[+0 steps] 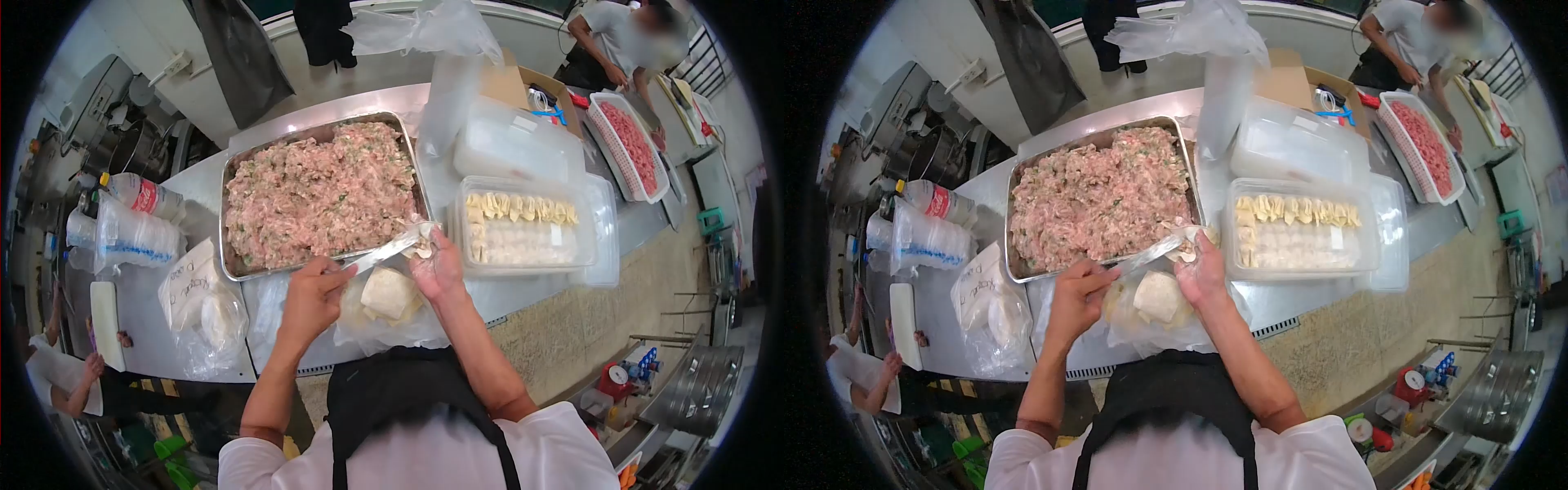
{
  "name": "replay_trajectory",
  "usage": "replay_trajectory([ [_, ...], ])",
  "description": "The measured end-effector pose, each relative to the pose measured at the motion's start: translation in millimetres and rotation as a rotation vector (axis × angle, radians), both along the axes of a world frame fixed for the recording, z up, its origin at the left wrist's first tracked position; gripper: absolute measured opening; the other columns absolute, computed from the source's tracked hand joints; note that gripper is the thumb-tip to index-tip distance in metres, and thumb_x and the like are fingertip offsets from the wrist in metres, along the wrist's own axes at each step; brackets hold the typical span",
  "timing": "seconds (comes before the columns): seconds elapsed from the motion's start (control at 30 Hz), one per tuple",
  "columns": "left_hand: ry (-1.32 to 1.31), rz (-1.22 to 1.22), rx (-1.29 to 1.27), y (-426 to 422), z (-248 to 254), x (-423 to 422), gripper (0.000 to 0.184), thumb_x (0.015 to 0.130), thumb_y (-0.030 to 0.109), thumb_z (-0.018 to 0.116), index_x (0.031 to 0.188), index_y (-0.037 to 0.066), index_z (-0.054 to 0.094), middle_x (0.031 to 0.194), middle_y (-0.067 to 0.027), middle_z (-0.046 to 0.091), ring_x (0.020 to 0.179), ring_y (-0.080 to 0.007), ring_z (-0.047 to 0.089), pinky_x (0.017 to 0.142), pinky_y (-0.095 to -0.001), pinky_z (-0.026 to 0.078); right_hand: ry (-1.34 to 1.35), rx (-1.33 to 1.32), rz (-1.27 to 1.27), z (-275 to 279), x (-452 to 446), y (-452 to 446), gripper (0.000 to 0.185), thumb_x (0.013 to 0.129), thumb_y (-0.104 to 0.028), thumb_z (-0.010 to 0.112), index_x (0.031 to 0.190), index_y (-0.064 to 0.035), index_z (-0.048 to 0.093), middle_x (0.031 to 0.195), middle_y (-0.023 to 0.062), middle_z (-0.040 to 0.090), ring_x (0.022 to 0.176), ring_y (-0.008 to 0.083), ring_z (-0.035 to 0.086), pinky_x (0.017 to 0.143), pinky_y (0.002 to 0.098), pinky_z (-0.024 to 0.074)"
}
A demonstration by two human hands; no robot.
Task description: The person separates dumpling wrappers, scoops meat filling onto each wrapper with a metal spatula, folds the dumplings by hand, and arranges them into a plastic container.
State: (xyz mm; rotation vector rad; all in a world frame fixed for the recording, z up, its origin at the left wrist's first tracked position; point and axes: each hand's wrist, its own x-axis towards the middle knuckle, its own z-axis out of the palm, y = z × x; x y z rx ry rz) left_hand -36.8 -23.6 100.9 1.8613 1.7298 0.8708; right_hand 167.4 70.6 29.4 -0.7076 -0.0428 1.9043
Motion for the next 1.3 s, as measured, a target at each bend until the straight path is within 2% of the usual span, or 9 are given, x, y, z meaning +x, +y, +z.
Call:
replay_trajectory([
  [0.17, 0.094, -0.092, -0.031, 1.9, -19.3, 0.7, 0.027, 0.082, -0.006, 0.066, 0.102, 0.008, 0.077, 0.076, -0.0131, 0.062, 0.069, -0.0287, 0.062, 0.065, -0.0377, 0.049, 0.053, 0.053, -0.042, -11.4, 0.9, 9.5, 0.04, 0.105, -0.021, 0.039, 0.134, 0.0039, 0.051, 0.13, 0.0178, 0.06, 0.12, 0.0306, 0.058, 0.11, 0.0441, 0.0429],
  [0.3, 0.173, -0.007, 0.028, 7.3, 17.5, -33.4, 0.038, 0.077, -0.008, 0.06, 0.108, 0.009, 0.074, 0.078, -0.0152, 0.063, 0.073, -0.0346, 0.063, 0.068, -0.0424, 0.049, -0.076, 0.064, -0.124, 6.4, 9.8, 0.8, 0.041, 0.105, -0.021, 0.04, 0.135, 0.006, 0.049, 0.132, 0.0188, 0.058, 0.123, 0.0305, 0.056, 0.112, 0.0431, 0.0414],
  [0.43, 0.529, -0.08, -0.166, 43.5, 2.9, -44.5, 0.03, 0.072, -0.004, 0.059, 0.097, 0.004, 0.072, 0.082, -0.0168, 0.064, 0.08, -0.0385, 0.064, 0.071, -0.0474, 0.051, -0.08, 0.053, -0.062, -9.6, 5.0, -3.1, 0.044, 0.106, -0.023, 0.039, 0.137, 0.0069, 0.047, 0.135, 0.018, 0.057, 0.128, 0.0295, 0.054, 0.113, 0.0429, 0.0407],
  [0.63, 0.568, -0.205, -0.171, 86.2, -56.4, -20.2, 0.028, 0.068, -0.002, 0.06, 0.092, 0.006, 0.072, 0.087, -0.0159, 0.063, 0.087, -0.0384, 0.064, 0.075, -0.0486, 0.052, -0.105, 0.068, -0.052, -16.6, 13.8, -22.0, 0.044, 0.106, -0.025, 0.04, 0.137, 0.0052, 0.05, 0.129, 0.0141, 0.061, 0.117, 0.0267, 0.058, 0.107, 0.04, 0.0428],
  [0.83, 0.304, -0.36, -0.181, 90.1, -44.9, -40.1, 0.024, 0.077, 0.0, 0.059, 0.094, 0.005, 0.074, 0.089, -0.0202, 0.07, 0.089, -0.0401, 0.065, 0.079, -0.0462, 0.052, -0.09, -0.027, -0.106, -35.9, 25.4, -32.1, 0.045, 0.105, -0.026, 0.042, 0.137, 0.0036, 0.049, 0.129, 0.0138, 0.06, 0.116, 0.0272, 0.059, 0.106, 0.042, 0.0435],
  [1.03, -0.188, -0.16, -0.482, 57.8, -8.2, -47.1, 0.036, 0.078, -0.011, 0.059, 0.107, 0.004, 0.075, 0.088, -0.0117, 0.07, 0.079, -0.0222, 0.065, 0.07, -0.0311, 0.05, -0.091, -0.133, -0.138, -27.6, 9.4, -25.4, 0.046, 0.107, -0.029, 0.036, 0.138, 0.0015, 0.049, 0.133, 0.0161, 0.058, 0.123, 0.0318, 0.055, 0.111, 0.0459, 0.0401],
  [1.13, -0.31, -0.243, -0.088, 35.0, -15.4, -27.1, 0.037, 0.078, -0.013, 0.061, 0.107, 0.006, 0.076, 0.09, -0.0092, 0.069, 0.079, -0.0229, 0.065, 0.07, -0.0349, 0.05, 0.005, -0.103, -0.086, -20.9, 1.0, -22.5, 0.047, 0.107, -0.031, 0.036, 0.139, 0.0009, 0.046, 0.135, 0.0156, 0.057, 0.126, 0.0324, 0.054, 0.113, 0.0462, 0.0374],
  [1.23, 0.037, -0.237, -0.059, 16.3, -48.0, -4.5, 0.038, 0.077, -0.012, 0.061, 0.107, 0.006, 0.076, 0.093, -0.0121, 0.068, 0.08, -0.0271, 0.065, 0.072, -0.0353, 0.052, 0.068, -0.092, -0.035, -14.6, 0.1, -19.9, 0.048, 0.107, -0.032, 0.036, 0.14, 0.0012, 0.044, 0.136, 0.0158, 0.056, 0.127, 0.032, 0.053, 0.115, 0.0464, 0.0358],
  [1.3, -0.01, -0.274, -0.089, 10.9, -56.8, -21.9, 0.037, 0.077, -0.012, 0.063, 0.107, 0.006, 0.076, 0.09, -0.0141, 0.068, 0.078, -0.0291, 0.065, 0.071, -0.0352, 0.051, -0.03, -0.176, -0.13, -10.8, 1.0, -16.1, 0.048, 0.107, -0.033, 0.037, 0.139, 0.0025, 0.045, 0.136, 0.0169, 0.056, 0.128, 0.0321, 0.052, 0.115, 0.0475, 0.0365],
])
